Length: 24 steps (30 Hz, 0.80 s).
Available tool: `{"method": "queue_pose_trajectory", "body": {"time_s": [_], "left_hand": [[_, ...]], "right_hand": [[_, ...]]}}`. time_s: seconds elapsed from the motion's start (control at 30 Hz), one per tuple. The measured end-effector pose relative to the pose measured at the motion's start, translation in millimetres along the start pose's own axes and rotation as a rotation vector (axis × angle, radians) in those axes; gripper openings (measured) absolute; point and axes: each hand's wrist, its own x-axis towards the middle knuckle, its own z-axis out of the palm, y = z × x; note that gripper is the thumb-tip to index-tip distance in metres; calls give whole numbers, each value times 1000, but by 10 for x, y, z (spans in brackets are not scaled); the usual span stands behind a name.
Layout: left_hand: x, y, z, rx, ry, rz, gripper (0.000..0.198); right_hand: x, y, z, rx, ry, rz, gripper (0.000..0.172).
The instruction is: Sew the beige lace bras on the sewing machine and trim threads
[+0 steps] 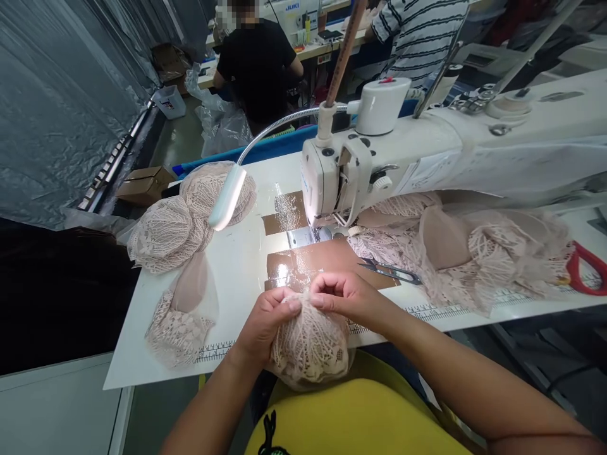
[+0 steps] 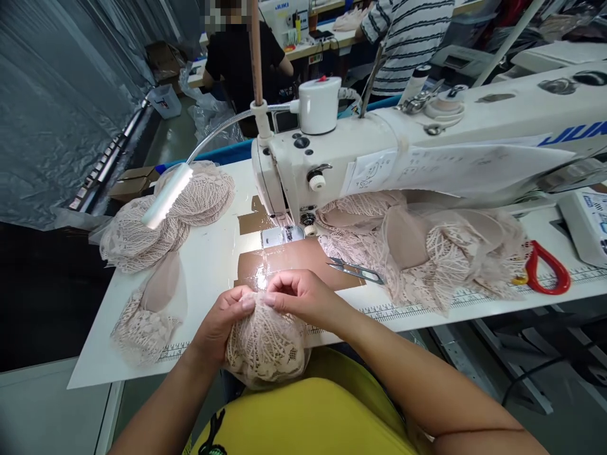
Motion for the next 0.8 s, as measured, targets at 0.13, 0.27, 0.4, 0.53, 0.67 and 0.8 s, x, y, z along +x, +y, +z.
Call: {"method": "queue_pose_trajectory", "body": {"time_s": [0.13, 0.27, 0.4, 0.53, 0.67, 0.8], "left_hand": [[-56, 365, -159, 202, 303, 258, 23], [111, 629, -241, 901, 580, 673, 19], [615, 438, 12, 1732, 368, 773, 22], [932, 89, 345, 2049, 244, 679, 23], [839, -26, 473, 2083, 179, 673, 23], [703, 163, 412, 1974, 81, 618, 21]], "right_hand": [[-117, -43, -294, -154, 203, -31, 23], [-241, -121, -536, -338, 324, -47, 23], [-164, -267, -555, -598, 357, -25, 21], [39, -328, -525, -887, 255, -6, 22], [202, -128, -493, -1094, 184, -91, 25], [258, 87, -416, -1355, 164, -90, 20]]}}
